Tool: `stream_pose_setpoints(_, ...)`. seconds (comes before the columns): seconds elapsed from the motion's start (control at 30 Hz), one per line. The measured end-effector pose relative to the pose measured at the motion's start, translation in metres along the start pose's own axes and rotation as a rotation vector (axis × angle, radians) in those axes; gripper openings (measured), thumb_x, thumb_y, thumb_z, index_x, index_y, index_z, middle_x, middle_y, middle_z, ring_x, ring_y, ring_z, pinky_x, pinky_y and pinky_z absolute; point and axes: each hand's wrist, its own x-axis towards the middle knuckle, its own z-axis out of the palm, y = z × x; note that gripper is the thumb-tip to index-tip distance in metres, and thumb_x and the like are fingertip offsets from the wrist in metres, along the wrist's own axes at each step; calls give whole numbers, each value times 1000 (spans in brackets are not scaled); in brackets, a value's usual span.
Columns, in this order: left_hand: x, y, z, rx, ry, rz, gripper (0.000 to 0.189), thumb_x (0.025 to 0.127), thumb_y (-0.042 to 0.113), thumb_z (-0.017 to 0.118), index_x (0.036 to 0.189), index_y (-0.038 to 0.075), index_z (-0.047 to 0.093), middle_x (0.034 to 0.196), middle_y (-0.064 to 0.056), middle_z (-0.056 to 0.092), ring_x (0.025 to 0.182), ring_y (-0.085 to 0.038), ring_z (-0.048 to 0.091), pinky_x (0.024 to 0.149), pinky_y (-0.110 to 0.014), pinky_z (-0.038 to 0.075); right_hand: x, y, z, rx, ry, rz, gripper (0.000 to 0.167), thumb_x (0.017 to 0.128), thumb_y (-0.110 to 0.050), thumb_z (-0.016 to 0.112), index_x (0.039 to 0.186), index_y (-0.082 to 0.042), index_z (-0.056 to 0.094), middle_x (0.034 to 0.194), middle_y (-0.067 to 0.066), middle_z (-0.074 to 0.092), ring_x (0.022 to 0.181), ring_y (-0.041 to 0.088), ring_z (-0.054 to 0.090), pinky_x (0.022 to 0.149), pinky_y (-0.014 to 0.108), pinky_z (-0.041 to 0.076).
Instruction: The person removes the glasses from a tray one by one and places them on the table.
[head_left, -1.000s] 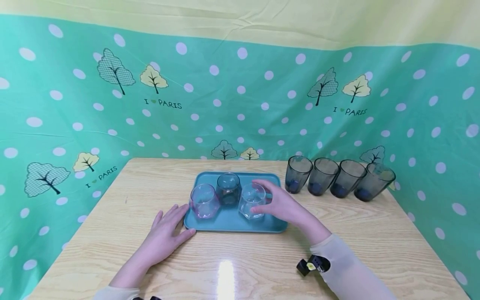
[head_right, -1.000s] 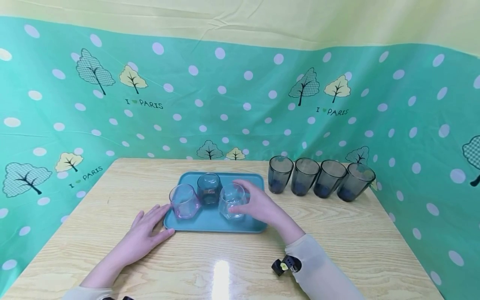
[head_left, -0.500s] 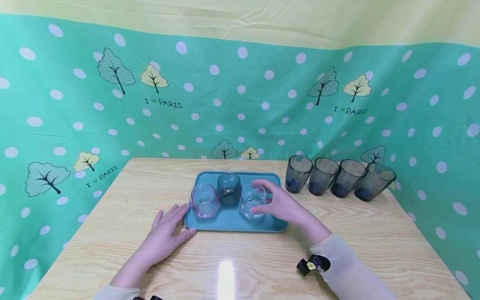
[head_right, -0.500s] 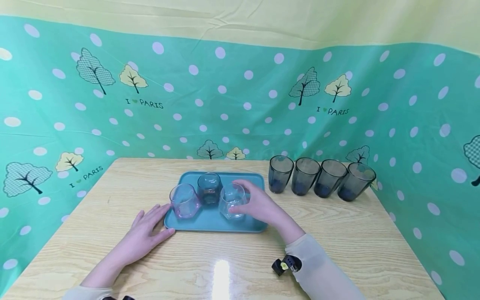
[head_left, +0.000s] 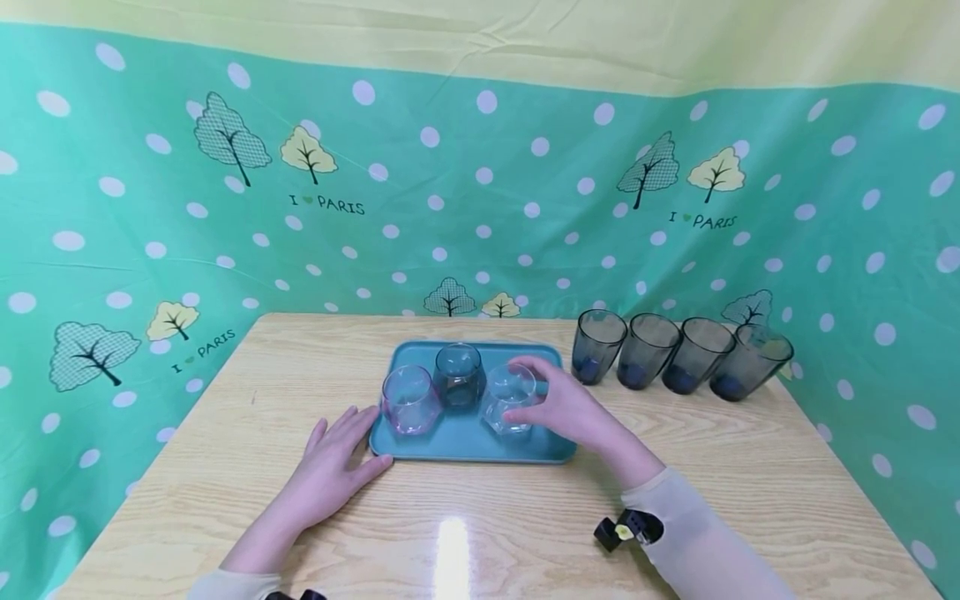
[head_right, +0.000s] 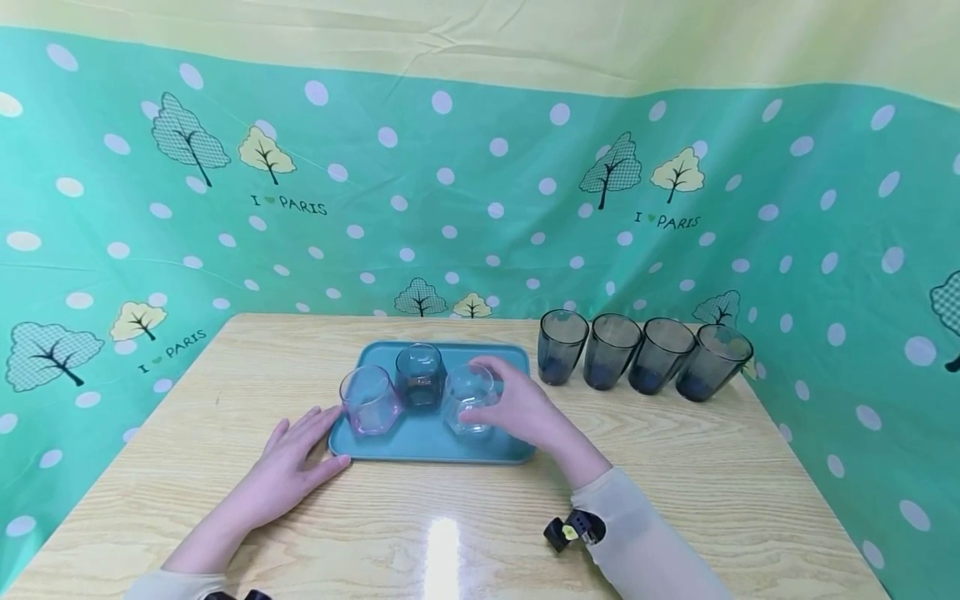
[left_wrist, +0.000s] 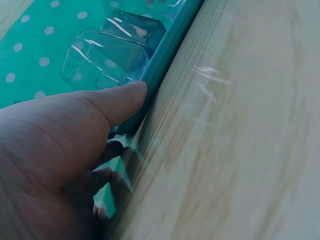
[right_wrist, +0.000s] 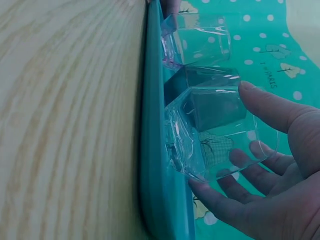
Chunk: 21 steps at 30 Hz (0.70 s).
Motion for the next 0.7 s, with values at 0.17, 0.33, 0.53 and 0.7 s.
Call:
stream_pose_setpoints(0.17, 0, 1, 1, -1, -1, 1, 81, 105, 44, 77, 168, 3, 44, 165, -23, 52, 160, -52, 32, 126, -78, 6, -5, -4, -6, -3, 24, -8, 77, 90, -26, 97, 156, -21, 59, 158, 6, 58, 136, 36, 63, 108, 51, 58)
stream_pose_setpoints(0.33, 0, 0, 1, 2, 1, 0, 82, 105, 44, 77, 168, 3, 44, 165, -23, 51, 160, -52, 32, 126, -78, 6, -13, -9, -17, 25, 61, -12, 76, 91, -22, 95, 157, -17, 57, 162, 9, 55, 139, 38, 61, 110, 53, 57)
stream_pose_setpoints(0.53, 1, -1, 1, 1, 2, 4, 82, 105, 45, 76, 167, 3, 44, 165, -23, 51, 160, -52, 32, 126, -78, 6, -25, -10, -32, 33, 100, -9, 77, 92, -23, 95, 158, -20, 56, 163, 7, 54, 144, 36, 58, 116, 55, 51)
stream_pose_setpoints(0.7, 0, -1, 0, -3, 4, 4, 81, 105, 45, 76, 167, 2, 44, 165, -23, 51, 160, -52, 32, 127, -78, 5, -36, -11, -45, -31, 144, -10, 76, 91, -27, 95, 156, -23, 57, 157, 7, 59, 129, 33, 65, 106, 51, 56)
